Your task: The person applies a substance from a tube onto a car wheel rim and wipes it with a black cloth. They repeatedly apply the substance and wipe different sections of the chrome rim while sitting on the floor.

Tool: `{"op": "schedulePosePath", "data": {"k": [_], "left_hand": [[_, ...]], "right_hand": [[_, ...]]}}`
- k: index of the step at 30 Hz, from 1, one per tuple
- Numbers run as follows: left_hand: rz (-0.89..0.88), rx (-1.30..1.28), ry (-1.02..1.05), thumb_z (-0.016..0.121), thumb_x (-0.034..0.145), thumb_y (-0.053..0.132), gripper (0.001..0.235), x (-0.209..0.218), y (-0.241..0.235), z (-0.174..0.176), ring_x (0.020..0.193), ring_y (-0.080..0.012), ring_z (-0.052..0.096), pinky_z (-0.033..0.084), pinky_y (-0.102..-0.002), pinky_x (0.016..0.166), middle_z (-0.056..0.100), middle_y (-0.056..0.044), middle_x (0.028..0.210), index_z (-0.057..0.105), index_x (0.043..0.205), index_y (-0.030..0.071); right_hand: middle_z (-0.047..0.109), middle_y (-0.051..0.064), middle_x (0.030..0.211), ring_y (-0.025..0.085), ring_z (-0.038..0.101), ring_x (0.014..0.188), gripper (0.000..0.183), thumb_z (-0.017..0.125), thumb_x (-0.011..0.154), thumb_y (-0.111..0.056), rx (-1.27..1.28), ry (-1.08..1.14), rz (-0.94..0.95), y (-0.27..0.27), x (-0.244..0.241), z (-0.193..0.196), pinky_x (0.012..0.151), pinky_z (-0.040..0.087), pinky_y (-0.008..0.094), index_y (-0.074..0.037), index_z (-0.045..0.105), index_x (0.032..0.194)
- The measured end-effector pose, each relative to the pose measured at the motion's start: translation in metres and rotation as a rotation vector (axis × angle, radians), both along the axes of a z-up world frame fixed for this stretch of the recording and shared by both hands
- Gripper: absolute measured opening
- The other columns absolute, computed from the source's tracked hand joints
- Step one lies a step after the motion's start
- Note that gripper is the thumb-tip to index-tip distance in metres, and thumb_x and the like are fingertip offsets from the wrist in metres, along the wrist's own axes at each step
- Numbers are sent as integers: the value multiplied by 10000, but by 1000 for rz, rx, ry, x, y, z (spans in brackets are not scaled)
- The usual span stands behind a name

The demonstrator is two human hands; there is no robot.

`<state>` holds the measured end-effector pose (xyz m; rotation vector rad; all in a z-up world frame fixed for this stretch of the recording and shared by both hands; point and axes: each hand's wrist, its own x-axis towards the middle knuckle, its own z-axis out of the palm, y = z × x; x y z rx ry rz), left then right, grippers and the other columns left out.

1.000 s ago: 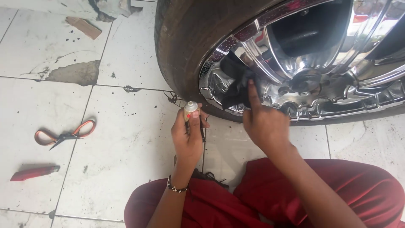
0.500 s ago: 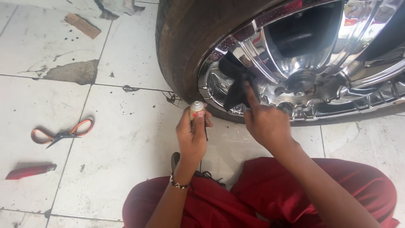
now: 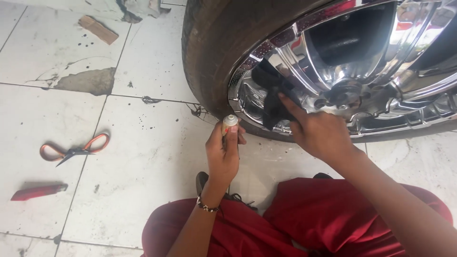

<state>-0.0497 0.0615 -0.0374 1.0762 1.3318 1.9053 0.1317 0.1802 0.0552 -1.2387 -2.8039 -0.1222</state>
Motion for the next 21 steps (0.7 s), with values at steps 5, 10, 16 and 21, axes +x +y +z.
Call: {"op": "schedulePosePath", "data": {"k": [5,10,16,21], "left_hand": [[17,-14,33,495,1112,182,274,-1,1,-2,740,-79,609,540,-243,702,671,-53,927,635,1222,-26],[33,-64,9,511,1098,184,269,-1,-2,-9,736,-82,623,532,-242,679,678,-56,915,636,1210,-25],[10,29,11,509,1119,190,264,1,10,-17,757,-86,610,559,-252,719,673,-59,946,625,1212,-28],[12,-11,38,507,1106,204,287,0,9,-18,753,-86,628,560,-254,708,676,-59,940,629,1225,-27]], "right_hand": [[658,150,558,348,665,494,712,628,911,-272,-30,-1,62,1,-19,-3,537,571,482,-293,387,1581],[663,150,582,326,680,498,718,606,933,-277,-62,-63,19,-10,17,8,538,581,467,-325,357,1604],[665,167,585,381,679,547,713,627,899,-274,-25,51,49,-3,-6,-1,587,574,508,-304,407,1576],[667,184,586,403,687,569,705,617,924,-288,-125,28,3,-9,-14,6,627,579,520,-316,376,1586]]}}
